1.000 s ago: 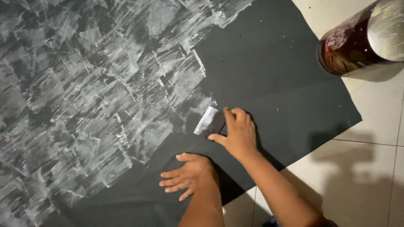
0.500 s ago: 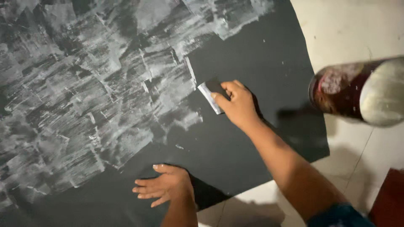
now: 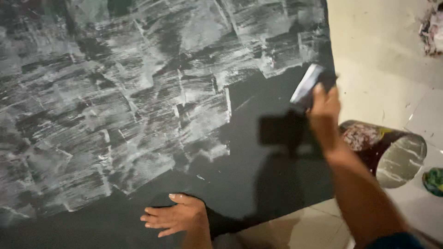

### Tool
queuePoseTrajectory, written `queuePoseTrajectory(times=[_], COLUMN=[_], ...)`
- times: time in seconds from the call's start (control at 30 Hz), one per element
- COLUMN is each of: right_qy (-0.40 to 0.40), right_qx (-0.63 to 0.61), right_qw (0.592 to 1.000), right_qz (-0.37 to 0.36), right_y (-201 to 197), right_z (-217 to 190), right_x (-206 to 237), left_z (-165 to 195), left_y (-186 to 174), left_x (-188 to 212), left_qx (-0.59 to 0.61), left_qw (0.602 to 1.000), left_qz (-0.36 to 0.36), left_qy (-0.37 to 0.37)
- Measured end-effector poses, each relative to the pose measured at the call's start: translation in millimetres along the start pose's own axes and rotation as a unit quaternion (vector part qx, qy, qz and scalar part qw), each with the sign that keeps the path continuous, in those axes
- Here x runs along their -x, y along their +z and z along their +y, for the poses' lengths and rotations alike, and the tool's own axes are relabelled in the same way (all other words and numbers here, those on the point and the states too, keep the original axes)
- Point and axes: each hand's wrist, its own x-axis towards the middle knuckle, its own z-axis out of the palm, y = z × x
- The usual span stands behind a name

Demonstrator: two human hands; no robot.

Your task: The person kneels on a tiled floor and uses a small rectangular tool to spread white paint from a can onto a dark gray mat. The person repeatedly dips the tool into the paint and applies it in short strokes to create a textured pattern.

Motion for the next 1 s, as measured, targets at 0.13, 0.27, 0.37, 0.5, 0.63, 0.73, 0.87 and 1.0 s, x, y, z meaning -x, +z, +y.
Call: queuePoseTrajectory(times=[0.13,0.27,0.37,0.5,0.63,0.73,0.87,1.0], right_qy=[-0.317,-0.166,-0.118,-0.083,-0.114,-0.169,-0.135,-0.191], right_qx=[0.337,0.348,0.353,0.344,0.378,0.341,0.331,0.336], right_qw=[0.870,0.903,0.909,0.920,0.905,0.911,0.927,0.915], right_qz=[0.172,0.191,0.190,0.170,0.159,0.158,0.112,0.113], right_y=[49.3,67.5,67.7,64.4,57.7,52.4,47.6,46.8], right_z=[22.5,26.2,25.3,31.8,41.3,46.2,51.3,56.0], right_x=[30.7,35.2,29.9,28.7,31.1,32.4,34.1,34.9], left_z=[1.2,-1.1,1.6,12.5,13.8,14.0,8.7,5.3], left_y=[0.4,3.5,9.4,10.9,-3.4,-3.7,-3.1,-9.5], left_x=[-1.2,-1.0,-6.5,-8.0,-3.9,-2.8,-3.8,1.0], left_qx=[0.007,-0.019,0.068,0.033,0.006,-0.003,0.012,0.023], left_qw=[0.998,0.995,0.990,0.996,0.998,1.000,0.999,0.999], left_qz=[0.048,0.062,0.075,0.075,0.029,0.015,-0.021,-0.026], left_qy=[0.041,0.075,0.095,0.035,0.058,0.002,-0.026,-0.027])
